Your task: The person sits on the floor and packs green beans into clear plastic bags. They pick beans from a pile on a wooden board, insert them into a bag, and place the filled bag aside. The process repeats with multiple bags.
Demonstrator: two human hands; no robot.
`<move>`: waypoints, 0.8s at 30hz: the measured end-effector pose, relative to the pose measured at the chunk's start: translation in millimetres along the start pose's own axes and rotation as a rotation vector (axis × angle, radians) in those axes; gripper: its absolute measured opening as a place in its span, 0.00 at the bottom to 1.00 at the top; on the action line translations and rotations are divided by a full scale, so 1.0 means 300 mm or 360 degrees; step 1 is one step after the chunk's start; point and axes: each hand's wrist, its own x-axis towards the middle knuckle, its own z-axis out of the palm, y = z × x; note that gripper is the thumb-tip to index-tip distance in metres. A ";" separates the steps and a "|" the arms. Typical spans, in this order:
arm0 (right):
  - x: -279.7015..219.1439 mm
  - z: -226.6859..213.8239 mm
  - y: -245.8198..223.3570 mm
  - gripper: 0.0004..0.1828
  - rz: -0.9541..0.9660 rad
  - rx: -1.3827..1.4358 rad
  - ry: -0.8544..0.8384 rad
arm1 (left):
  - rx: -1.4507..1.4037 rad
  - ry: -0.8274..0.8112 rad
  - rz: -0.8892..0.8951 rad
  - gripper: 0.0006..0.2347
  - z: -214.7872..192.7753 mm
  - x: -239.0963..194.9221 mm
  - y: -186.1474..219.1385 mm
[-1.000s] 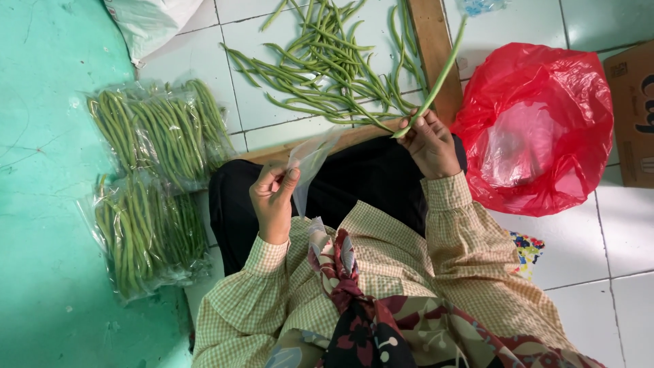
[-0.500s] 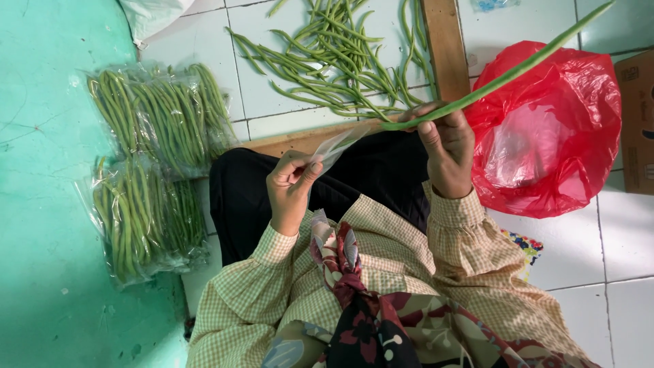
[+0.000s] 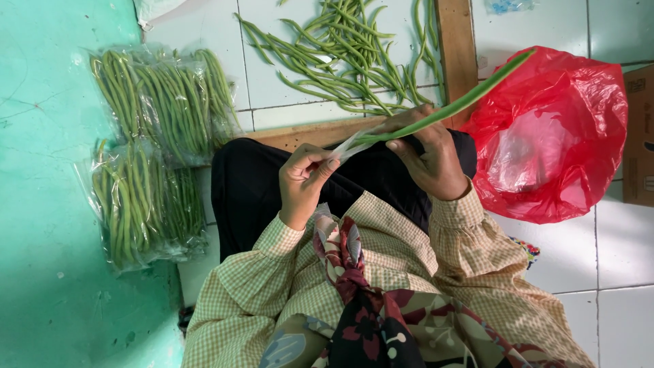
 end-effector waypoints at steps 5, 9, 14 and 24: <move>-0.034 0.006 0.062 0.10 0.0228 0.0282 -0.0019 | 0.0018 -0.0021 -0.0006 0.06 0.004 -0.003 0.008; -0.057 0.004 0.078 0.10 0.0480 0.0644 0.0095 | 0.0024 -0.0028 -0.0039 0.05 -0.007 -0.014 -0.017; -0.097 0.007 0.135 0.08 0.0562 0.1047 0.0223 | 0.0034 -0.0031 -0.0056 0.06 -0.002 -0.009 -0.001; -0.087 0.046 0.126 0.06 0.0595 0.0794 0.0151 | 0.0053 -0.0018 -0.0015 0.05 -0.011 -0.009 -0.008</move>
